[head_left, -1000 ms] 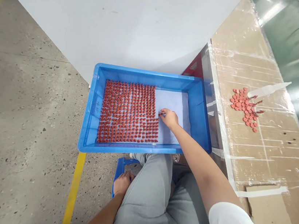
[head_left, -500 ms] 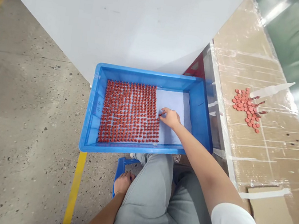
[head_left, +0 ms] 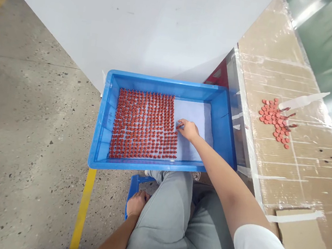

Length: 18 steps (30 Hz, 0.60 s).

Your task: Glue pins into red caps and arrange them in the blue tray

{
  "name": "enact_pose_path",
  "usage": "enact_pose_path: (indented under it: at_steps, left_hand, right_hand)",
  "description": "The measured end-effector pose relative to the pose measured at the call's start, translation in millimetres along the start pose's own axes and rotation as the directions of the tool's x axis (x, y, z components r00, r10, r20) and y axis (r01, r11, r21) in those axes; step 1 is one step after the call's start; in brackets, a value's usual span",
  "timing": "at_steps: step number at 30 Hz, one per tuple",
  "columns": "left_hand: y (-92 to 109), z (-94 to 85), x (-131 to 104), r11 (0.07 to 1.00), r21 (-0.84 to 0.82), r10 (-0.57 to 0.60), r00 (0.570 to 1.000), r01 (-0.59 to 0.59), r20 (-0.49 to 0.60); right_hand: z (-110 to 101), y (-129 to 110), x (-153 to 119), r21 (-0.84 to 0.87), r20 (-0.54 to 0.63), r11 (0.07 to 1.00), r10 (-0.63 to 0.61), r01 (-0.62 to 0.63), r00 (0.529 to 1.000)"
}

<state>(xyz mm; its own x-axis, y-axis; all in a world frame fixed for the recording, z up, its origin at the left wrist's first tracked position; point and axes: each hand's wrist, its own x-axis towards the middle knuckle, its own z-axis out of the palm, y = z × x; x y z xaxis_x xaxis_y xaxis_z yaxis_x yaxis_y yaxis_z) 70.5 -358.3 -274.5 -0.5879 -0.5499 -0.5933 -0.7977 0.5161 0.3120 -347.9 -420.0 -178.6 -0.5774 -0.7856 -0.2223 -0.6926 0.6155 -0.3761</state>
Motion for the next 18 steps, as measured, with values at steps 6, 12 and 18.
enact_pose_path:
  at_steps: [6,12,18]
  left_hand:
    - [-0.1,0.6,0.0,1.000,0.003,-0.005,1.000,0.005,0.008]
    - [0.1,1.3,0.6,1.000,0.003,-0.014,1.000,0.014,0.010]
    - [-0.2,2.0,0.6,1.000,0.003,-0.012,1.000,0.012,0.006]
  right_hand:
    - [0.9,4.7,0.8,-0.012,0.012,0.999,-0.046,0.046,0.999]
    - [5.4,7.7,0.3,-0.033,-0.001,0.999,-0.024,0.024,1.000]
    - [7.4,7.3,4.9,-0.046,0.020,0.998,-0.034,0.035,0.999]
